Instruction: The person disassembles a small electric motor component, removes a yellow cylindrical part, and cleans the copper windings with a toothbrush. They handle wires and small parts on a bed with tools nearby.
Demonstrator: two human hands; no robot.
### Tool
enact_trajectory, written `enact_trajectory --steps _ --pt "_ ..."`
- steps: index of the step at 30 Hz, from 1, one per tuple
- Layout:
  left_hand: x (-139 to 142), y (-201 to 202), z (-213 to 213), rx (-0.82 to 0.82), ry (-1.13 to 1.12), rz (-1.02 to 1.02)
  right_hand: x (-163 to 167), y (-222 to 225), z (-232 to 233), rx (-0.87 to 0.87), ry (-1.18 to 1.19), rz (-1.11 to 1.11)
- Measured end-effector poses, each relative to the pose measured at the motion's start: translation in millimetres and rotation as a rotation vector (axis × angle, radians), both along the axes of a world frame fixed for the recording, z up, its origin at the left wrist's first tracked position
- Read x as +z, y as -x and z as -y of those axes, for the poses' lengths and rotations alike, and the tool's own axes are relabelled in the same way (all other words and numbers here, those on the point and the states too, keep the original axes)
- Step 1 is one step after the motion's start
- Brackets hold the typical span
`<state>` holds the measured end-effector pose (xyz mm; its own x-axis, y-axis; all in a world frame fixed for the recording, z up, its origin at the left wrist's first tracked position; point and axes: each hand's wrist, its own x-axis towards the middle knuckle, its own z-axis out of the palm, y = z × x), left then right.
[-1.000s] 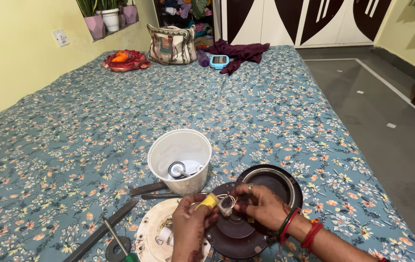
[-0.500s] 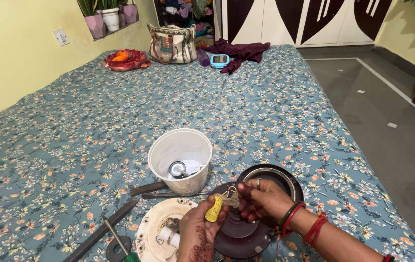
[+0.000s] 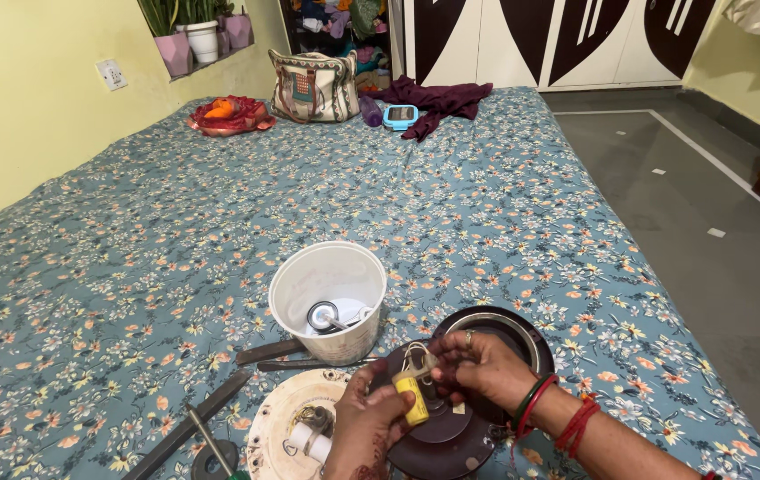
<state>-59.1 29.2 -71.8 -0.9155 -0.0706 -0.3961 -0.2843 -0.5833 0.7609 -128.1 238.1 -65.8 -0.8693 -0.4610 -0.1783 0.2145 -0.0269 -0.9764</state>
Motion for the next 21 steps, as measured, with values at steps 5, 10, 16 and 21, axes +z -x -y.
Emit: enact_trajectory --steps 5,10,16,21 --pt "-13.8 4.7 1.1 -0.077 0.08 -0.115 3.0 0.6 -3.5 0.066 0.074 -0.009" --pt "-20.0 5.7 -1.9 -0.045 0.161 -0.22 7.6 -1.4 -9.0 0.117 0.057 -0.026" --pt "-19.8 6.6 -5.2 -0.056 0.218 -0.243 8.3 -3.3 -7.6 0.121 0.065 -0.034" --pt "-16.7 5.2 -6.4 -0.111 0.228 -0.278 11.1 -3.9 -5.8 0.102 0.074 0.031"
